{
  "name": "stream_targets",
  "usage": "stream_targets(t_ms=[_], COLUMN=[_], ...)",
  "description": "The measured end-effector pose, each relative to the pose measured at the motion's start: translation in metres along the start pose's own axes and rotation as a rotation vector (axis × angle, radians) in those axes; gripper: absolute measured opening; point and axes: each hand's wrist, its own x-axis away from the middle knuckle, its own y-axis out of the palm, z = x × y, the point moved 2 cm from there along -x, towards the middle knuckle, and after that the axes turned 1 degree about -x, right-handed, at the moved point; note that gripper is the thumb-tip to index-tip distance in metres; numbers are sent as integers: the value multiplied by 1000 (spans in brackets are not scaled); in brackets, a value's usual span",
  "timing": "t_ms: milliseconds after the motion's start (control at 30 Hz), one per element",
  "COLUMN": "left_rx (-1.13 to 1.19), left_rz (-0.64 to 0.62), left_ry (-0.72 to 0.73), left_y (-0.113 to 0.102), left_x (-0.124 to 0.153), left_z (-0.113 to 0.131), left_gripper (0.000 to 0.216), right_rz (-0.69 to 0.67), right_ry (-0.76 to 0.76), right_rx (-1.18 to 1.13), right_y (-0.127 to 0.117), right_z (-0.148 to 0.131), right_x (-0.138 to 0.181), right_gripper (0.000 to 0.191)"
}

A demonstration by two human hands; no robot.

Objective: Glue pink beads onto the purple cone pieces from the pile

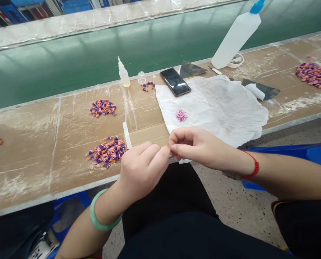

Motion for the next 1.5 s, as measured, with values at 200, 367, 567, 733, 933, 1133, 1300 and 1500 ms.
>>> stream_targets(t_ms=[200, 367, 567, 733, 933, 1133, 1300, 1500], left_rx=[331, 553, 632, 760, 870, 902, 991, 1005], left_rz=[-54, -100, -100, -74, 140, 153, 185, 185], left_ry=[-414, -635, -736, -849, -1044, -1169, -1239, -1245], left_y=[-1, -4, 0, -2, -9, -8, -7, -5], left_x=[2, 1, 1, 8, 51, 78, 84, 88], left_z=[-4, -6, -7, -15, -39, -40, -37, -37], left_gripper=[11, 11, 12, 9, 9, 19, 18, 20], right_rz=[86, 139, 160, 141, -70, -287, -384, -453], right_ry=[-327, -563, -652, -644, -609, -474, -524, -520], right_rx=[188, 458, 544, 543, 902, 1314, 1445, 1569], right_y=[2, 1, 6, 8, 6, 13, 19, 25], right_z=[-4, -1, 0, 0, 10, 8, -1, -4], right_x=[2, 2, 2, -4, -38, -62, -67, -70], right_gripper=[10, 13, 13, 14, 15, 18, 13, 12])
